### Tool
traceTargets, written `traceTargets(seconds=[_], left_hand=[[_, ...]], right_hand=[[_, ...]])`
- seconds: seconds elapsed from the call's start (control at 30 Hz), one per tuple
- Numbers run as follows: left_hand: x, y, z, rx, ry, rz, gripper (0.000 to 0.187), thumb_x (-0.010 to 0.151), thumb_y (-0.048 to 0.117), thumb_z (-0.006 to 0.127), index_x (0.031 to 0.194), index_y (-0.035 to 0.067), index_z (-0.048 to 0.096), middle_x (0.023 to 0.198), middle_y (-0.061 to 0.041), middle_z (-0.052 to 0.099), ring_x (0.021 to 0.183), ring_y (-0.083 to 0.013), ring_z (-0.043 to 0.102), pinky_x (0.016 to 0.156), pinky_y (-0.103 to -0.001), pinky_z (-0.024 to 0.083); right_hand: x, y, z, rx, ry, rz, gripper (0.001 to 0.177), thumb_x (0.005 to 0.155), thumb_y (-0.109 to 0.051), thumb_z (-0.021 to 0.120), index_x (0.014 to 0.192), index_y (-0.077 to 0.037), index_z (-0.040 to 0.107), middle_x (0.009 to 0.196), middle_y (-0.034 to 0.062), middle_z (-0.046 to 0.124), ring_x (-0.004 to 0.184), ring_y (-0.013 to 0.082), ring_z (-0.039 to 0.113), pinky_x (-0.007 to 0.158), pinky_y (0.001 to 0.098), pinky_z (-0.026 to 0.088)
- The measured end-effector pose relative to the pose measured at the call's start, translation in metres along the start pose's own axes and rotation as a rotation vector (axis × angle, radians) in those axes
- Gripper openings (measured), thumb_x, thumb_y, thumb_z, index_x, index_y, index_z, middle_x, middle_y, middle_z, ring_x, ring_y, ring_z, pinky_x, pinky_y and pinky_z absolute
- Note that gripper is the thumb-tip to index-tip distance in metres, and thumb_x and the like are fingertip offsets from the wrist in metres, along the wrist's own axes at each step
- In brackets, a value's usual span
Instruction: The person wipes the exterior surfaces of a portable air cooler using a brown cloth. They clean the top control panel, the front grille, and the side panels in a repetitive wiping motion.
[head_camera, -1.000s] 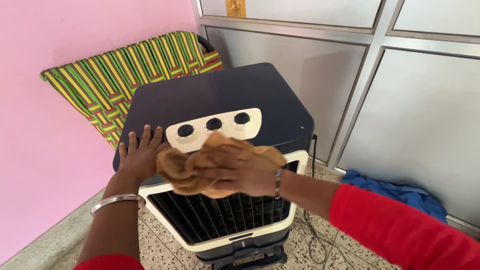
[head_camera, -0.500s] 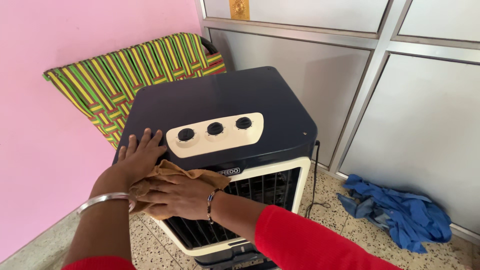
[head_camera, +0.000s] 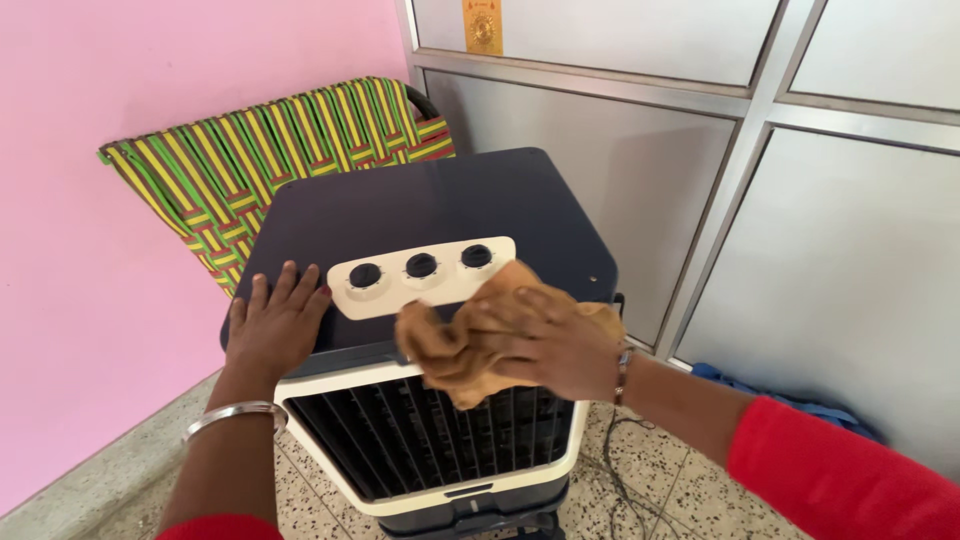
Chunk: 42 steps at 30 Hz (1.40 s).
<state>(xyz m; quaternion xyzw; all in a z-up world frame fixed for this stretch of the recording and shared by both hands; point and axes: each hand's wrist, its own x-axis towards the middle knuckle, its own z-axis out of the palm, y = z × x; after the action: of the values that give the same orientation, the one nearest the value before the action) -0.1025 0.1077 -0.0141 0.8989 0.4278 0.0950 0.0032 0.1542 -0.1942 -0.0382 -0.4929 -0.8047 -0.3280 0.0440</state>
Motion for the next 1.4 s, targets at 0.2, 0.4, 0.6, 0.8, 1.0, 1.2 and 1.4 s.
traceTargets(seconds=[0.2, 0.4, 0.6, 0.8, 1.0, 1.2, 1.4], left_hand=[[-0.023, 0.030, -0.013, 0.015, 0.083, -0.346, 0.073, 0.096, 0.075, 0.031, 0.158, 0.036, 0.032, 0.170, -0.003, 0.015, 0.155, -0.0418, 0.004, 0.116, -0.077, 0.007], [-0.038, 0.043, -0.032, -0.164, 0.135, -0.511, 0.085, 0.083, 0.080, 0.047, 0.155, 0.036, 0.040, 0.167, -0.017, 0.019, 0.146, -0.0537, 0.019, 0.104, -0.070, 0.035], [-0.035, 0.040, -0.031, -0.081, 0.184, -0.448, 0.081, 0.084, 0.081, 0.052, 0.152, 0.036, 0.051, 0.160, -0.018, 0.035, 0.133, -0.0489, 0.040, 0.100, -0.057, 0.045], [-0.026, 0.029, -0.030, -0.078, 0.169, -0.437, 0.080, 0.081, 0.080, 0.057, 0.150, 0.039, 0.053, 0.156, -0.015, 0.040, 0.134, -0.0488, 0.040, 0.101, -0.056, 0.045], [0.006, -0.010, -0.023, -0.073, 0.184, -0.347, 0.081, 0.079, 0.079, 0.059, 0.149, 0.039, 0.054, 0.160, -0.007, 0.041, 0.134, -0.0482, 0.042, 0.102, -0.057, 0.046], [0.062, -0.042, -0.009, -0.078, 0.162, -0.250, 0.079, 0.079, 0.080, 0.058, 0.148, 0.042, 0.055, 0.164, 0.000, 0.039, 0.135, -0.0463, 0.043, 0.106, -0.056, 0.045], [0.122, -0.047, 0.006, -0.055, 0.158, -0.180, 0.081, 0.078, 0.082, 0.055, 0.149, 0.043, 0.053, 0.164, 0.000, 0.039, 0.135, -0.0463, 0.044, 0.104, -0.054, 0.047]], right_hand=[[-0.029, 0.006, -0.030, 0.061, 0.150, 0.259, 0.043, 0.083, -0.029, 0.072, 0.125, -0.035, 0.064, 0.164, 0.0024, 0.033, 0.153, 0.0330, 0.020, 0.123, 0.0639, 0.009], [-0.016, 0.004, -0.032, 0.314, 0.386, 0.759, 0.045, 0.092, -0.030, 0.062, 0.134, -0.015, 0.058, 0.134, 0.0176, 0.064, 0.150, 0.0433, 0.037, 0.122, 0.0572, 0.027], [-0.016, 0.046, -0.021, 0.583, 0.348, 1.022, 0.044, 0.088, -0.036, 0.066, 0.124, -0.012, 0.071, 0.098, 0.0166, 0.074, 0.101, 0.0331, 0.072, 0.140, 0.0480, 0.022], [-0.009, 0.066, -0.016, 0.842, 0.288, 1.235, 0.061, 0.075, -0.035, 0.069, 0.131, -0.012, 0.064, 0.157, 0.0151, 0.050, 0.117, 0.0347, 0.070, 0.103, 0.0409, 0.054], [0.013, 0.045, -0.014, 0.631, 0.273, 1.183, 0.058, 0.079, -0.035, 0.071, 0.131, -0.009, 0.067, 0.159, 0.0224, 0.043, 0.119, 0.0384, 0.067, 0.101, 0.0400, 0.055], [0.048, 0.020, -0.008, 0.530, 0.424, 1.266, 0.052, 0.080, -0.031, 0.070, 0.125, -0.005, 0.070, 0.153, 0.0221, 0.050, 0.119, 0.0388, 0.067, 0.098, 0.0428, 0.055], [0.070, 0.023, 0.031, 0.405, 0.711, 1.350, 0.046, 0.080, -0.018, 0.071, 0.121, 0.002, 0.072, 0.148, 0.0225, 0.056, 0.127, 0.0369, 0.064, 0.103, 0.0428, 0.053]])
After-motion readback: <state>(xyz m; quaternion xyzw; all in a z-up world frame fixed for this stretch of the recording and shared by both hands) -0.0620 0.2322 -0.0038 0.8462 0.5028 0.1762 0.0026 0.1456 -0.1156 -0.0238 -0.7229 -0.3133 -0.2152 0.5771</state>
